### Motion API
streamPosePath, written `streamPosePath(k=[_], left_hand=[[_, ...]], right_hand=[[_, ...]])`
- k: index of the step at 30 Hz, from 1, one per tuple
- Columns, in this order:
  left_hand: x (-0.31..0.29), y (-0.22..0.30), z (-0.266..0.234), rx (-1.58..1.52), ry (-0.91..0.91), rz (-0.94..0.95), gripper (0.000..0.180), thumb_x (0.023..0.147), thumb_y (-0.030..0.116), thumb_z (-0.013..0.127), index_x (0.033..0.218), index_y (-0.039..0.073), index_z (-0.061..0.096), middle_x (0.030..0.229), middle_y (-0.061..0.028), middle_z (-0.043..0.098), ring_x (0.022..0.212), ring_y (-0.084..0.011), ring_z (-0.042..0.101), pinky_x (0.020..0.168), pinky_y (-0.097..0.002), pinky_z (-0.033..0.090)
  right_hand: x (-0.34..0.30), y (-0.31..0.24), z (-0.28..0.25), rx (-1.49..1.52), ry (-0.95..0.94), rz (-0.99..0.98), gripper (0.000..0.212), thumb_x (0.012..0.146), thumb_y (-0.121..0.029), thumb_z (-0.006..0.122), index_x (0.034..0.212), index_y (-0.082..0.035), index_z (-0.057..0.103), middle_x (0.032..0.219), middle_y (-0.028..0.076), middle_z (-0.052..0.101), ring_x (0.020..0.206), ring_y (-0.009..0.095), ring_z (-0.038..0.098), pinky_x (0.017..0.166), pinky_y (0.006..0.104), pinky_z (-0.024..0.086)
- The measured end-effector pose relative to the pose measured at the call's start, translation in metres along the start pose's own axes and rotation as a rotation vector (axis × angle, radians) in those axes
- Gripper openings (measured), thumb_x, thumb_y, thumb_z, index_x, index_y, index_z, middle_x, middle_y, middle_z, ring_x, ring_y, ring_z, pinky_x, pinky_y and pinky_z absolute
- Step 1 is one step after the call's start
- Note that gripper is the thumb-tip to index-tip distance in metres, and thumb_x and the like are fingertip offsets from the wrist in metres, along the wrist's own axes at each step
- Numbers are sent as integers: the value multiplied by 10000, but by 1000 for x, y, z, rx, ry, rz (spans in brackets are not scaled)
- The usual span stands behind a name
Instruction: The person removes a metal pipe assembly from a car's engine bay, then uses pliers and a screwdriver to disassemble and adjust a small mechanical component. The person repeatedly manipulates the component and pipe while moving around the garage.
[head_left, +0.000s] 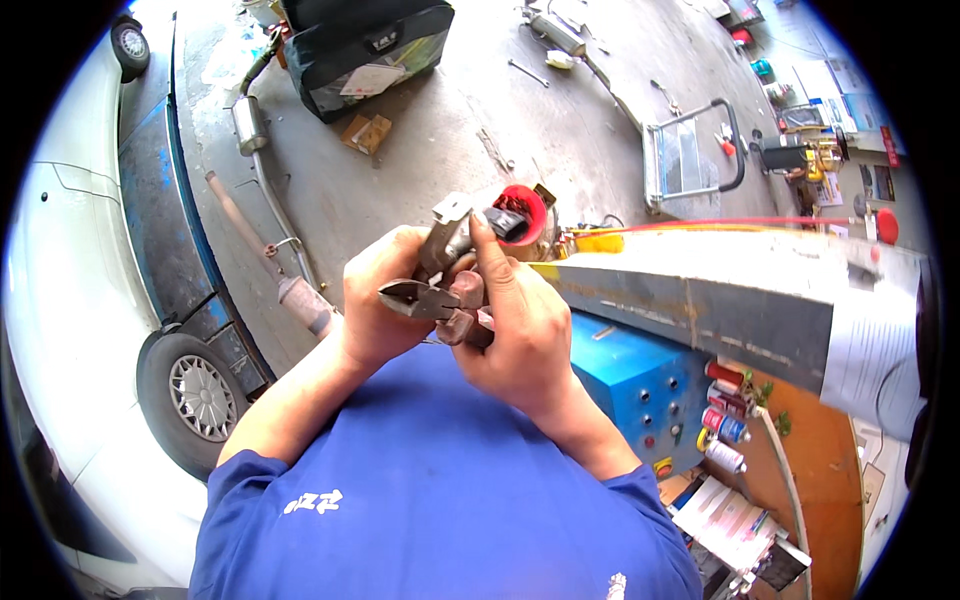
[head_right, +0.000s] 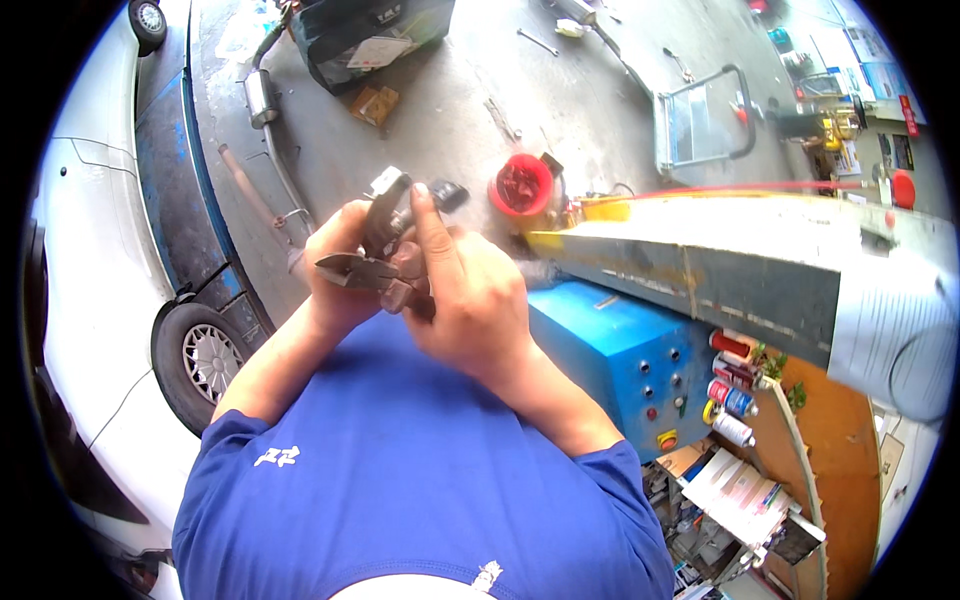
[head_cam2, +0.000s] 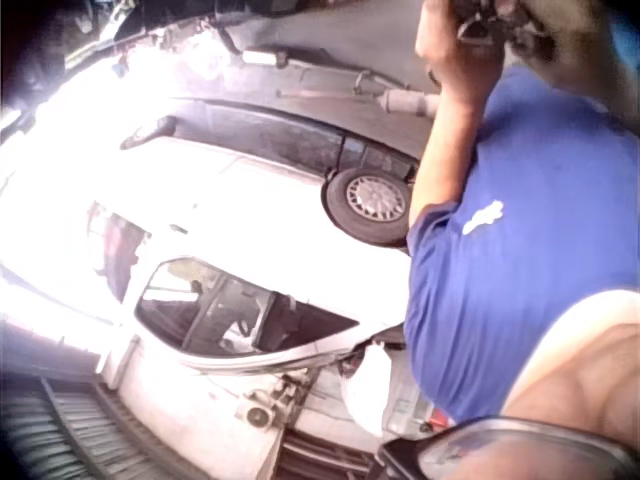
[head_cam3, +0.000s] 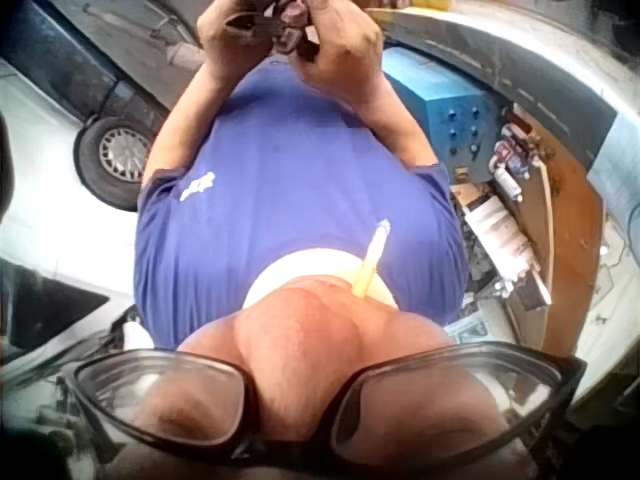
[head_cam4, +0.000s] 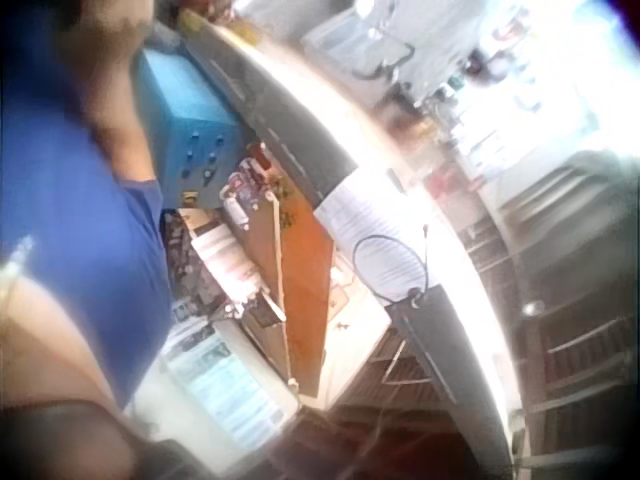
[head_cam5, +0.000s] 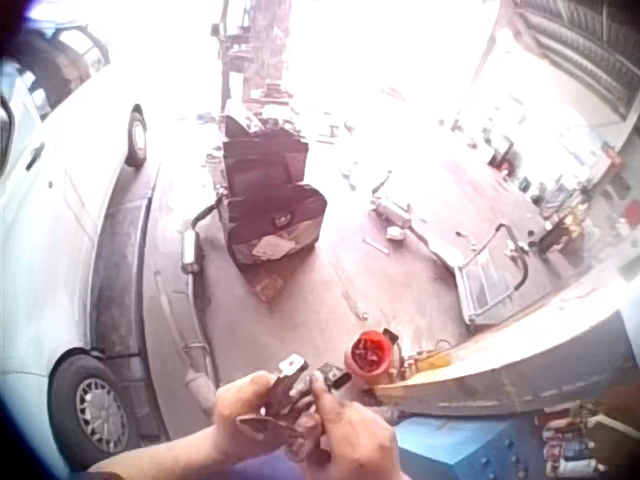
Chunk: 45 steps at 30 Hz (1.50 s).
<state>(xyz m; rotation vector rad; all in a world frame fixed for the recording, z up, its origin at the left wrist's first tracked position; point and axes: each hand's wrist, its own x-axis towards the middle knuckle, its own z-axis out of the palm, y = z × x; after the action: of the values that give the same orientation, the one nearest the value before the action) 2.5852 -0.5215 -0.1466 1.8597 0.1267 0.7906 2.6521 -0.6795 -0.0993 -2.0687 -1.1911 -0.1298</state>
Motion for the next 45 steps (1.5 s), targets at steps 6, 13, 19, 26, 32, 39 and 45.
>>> streamPosePath(k=[6,13,19,26,32,39,45], left_hand=[[83,-40,-28,30,-41,-16,223,850,127,882,969,58,708,840,-65,713,699,-205,705,631,-343,554],[170,-82,-31,106,-77,7,247,830,65,832,1035,48,695,825,-79,682,700,-265,692,623,-375,539],[257,-110,-8,5,-119,-91,283,817,35,800,1072,30,678,876,-124,676,757,-336,682,671,-405,543],[361,-165,40,151,-287,-222,188,846,-23,754,1008,0,662,884,-96,658,757,-207,641,680,-326,508],[459,-187,78,16,-369,-229,252,936,64,771,1167,-14,708,942,-56,673,830,-130,637,729,-292,515],[536,-215,101,-256,-368,-353,239,960,42,765,1180,-32,708,988,-71,709,897,-122,668,805,-279,538],[598,-250,103,-431,-428,-380,262,1005,92,756,1216,-47,689,1061,-48,713,995,-101,650,890,-268,532]], right_hand=[[103,17,24,10,16,43,648,740,-26,767,1349,16,550,893,95,688,758,313,673,690,413,536],[178,86,55,68,161,-80,537,711,18,748,1228,-40,617,885,94,674,718,313,653,635,417,508],[247,156,67,69,153,-134,550,743,-41,767,1279,-27,641,888,90,663,712,294,636,637,407,502],[336,238,37,-30,5,-6,617,782,-83,742,1384,-1,634,870,125,639,744,301,638,653,428,505],[397,312,6,149,10,6,603,754,-44,757,1345,-15,643,1035,167,703,859,344,693,732,438,550],[454,371,10,330,82,2,614,720,-55,811,1312,-82,651,1037,109,726,902,341,714,774,431,563],[509,400,5,353,46,16,664,686,-37,802,1329,-89,646,983,93,697,866,324,705,780,414,559]])
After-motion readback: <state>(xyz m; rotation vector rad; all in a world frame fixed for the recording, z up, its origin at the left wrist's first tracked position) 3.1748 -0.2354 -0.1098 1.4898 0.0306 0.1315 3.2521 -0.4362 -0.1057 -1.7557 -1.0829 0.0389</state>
